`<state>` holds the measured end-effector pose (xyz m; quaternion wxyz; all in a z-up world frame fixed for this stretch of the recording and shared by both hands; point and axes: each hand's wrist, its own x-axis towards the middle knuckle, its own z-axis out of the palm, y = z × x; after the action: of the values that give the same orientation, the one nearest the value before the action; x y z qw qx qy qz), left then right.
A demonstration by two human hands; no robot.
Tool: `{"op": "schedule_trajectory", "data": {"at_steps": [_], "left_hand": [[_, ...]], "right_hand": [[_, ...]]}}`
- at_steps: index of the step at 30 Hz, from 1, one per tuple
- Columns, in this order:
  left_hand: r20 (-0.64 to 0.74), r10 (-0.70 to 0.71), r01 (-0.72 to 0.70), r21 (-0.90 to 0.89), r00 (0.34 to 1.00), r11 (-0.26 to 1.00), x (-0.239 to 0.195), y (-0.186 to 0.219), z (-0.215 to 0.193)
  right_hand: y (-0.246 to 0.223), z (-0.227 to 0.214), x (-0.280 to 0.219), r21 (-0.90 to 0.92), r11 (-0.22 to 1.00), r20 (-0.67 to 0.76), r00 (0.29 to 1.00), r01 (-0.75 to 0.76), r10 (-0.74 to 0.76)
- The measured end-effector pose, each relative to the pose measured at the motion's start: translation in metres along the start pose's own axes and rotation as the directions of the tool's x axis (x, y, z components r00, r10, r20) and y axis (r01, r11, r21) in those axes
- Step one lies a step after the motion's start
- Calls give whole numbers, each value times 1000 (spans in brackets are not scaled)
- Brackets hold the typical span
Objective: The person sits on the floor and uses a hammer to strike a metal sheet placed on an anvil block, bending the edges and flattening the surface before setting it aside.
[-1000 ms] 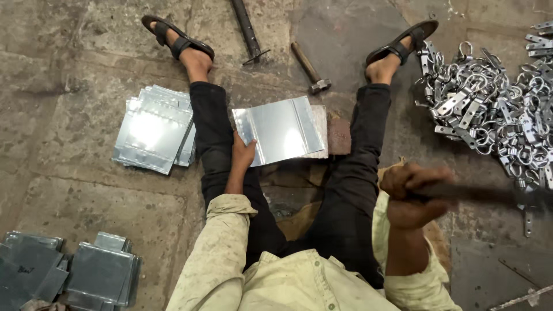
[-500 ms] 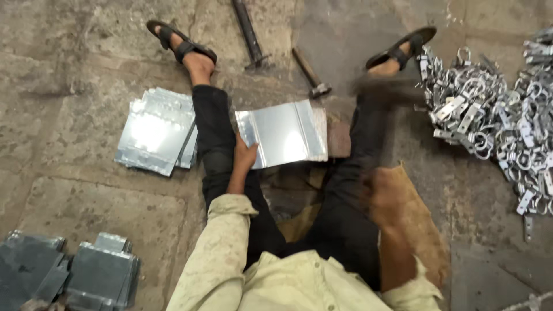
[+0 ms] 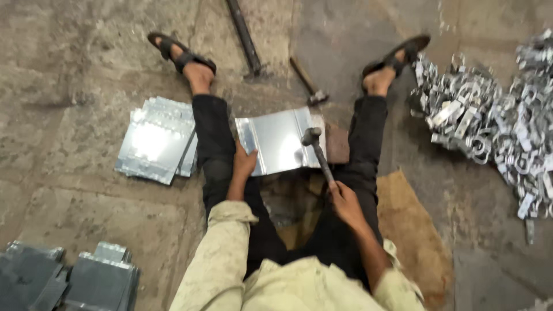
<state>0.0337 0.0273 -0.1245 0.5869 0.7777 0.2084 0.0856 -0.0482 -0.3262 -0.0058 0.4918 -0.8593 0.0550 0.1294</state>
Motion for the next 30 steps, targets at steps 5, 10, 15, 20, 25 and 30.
{"op": "schedule_trajectory", "data": {"at_steps": [5, 10, 15, 20, 25, 30], "left_hand": [[7, -23, 23, 13, 1000, 1000, -9, 2, 0], [-4, 20, -20, -10, 1000, 1000, -13, 8, -2], [9, -15, 14, 8, 1000, 1000, -13, 12, -3], [-12, -8, 8, 25, 1000, 1000, -3, 22, -2], [-2, -85, 85, 66, 996, 994, -15, 15, -4], [-23, -18, 19, 47, 1000, 999, -17, 2, 0]], "right_hand": [[-82, -72, -23, 221, 875, -168, 901, 430, -400], [-113, -82, -31, 496, 457, -444, 668, 739, -597], [-19, 2, -9, -25, 919, -163, 905, 393, -392], [-32, -2, 0, -113, 989, 31, 995, 96, -93], [-112, -73, -31, -155, 849, -189, 829, 505, -527], [-123, -68, -27, 610, 407, -380, 701, 680, -603]]}}
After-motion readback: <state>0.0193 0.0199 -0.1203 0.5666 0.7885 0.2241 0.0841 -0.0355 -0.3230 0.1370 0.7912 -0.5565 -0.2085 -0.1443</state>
